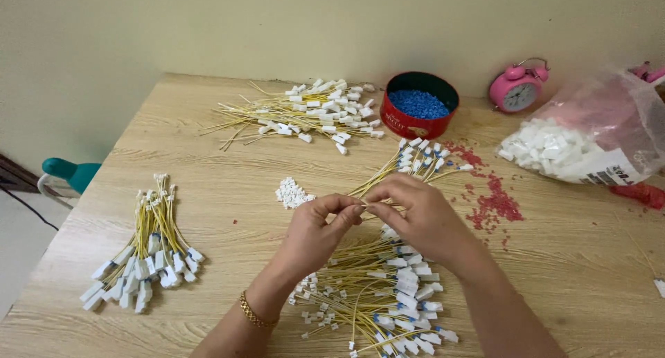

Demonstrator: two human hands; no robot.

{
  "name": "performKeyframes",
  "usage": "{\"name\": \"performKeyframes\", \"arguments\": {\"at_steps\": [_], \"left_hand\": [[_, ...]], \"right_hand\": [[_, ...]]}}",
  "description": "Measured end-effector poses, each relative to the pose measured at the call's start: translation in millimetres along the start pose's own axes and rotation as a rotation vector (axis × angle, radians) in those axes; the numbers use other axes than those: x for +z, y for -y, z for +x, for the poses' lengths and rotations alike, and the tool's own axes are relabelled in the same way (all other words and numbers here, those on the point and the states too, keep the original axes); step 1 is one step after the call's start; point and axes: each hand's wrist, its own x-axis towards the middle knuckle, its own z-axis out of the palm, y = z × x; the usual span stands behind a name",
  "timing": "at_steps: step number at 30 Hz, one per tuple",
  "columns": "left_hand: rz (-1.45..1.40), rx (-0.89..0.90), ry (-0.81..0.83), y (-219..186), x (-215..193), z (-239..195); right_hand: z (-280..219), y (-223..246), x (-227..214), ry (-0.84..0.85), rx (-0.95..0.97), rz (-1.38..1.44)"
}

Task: Attach small white plastic connectors to the ends of yellow wires at a workstation.

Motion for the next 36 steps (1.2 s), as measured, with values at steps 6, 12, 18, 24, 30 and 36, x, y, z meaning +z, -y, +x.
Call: {"name": "performKeyframes", "arguments": {"at_steps": [6,12,18,24,30,36], "left_hand": [[-0.081,0.019,-0.058,17,-4,4],[-0.222,0.092,-0.084,25,-1,6],[-0.299,0.079,-0.071,26,-1,4],[-0.374,0.041,-0.100,23,-1,2],[-0.426,0.072,-0.101,40,1,5],[-0.006,-0.071,-0.022,-24,-50,6]], "right_hand": [[5,-13,24,-0.012,0.340,0.273],[1,-30,31,-0.026,0.392,0.406],[-1,-34,35,-0.003,0.351,0.469],[0,-25,32,0.046,0.409,0.508],[2,-25,37,0.025,0.370,0.434],[-3,-39,35,-0.045,0.407,0.449]]}}
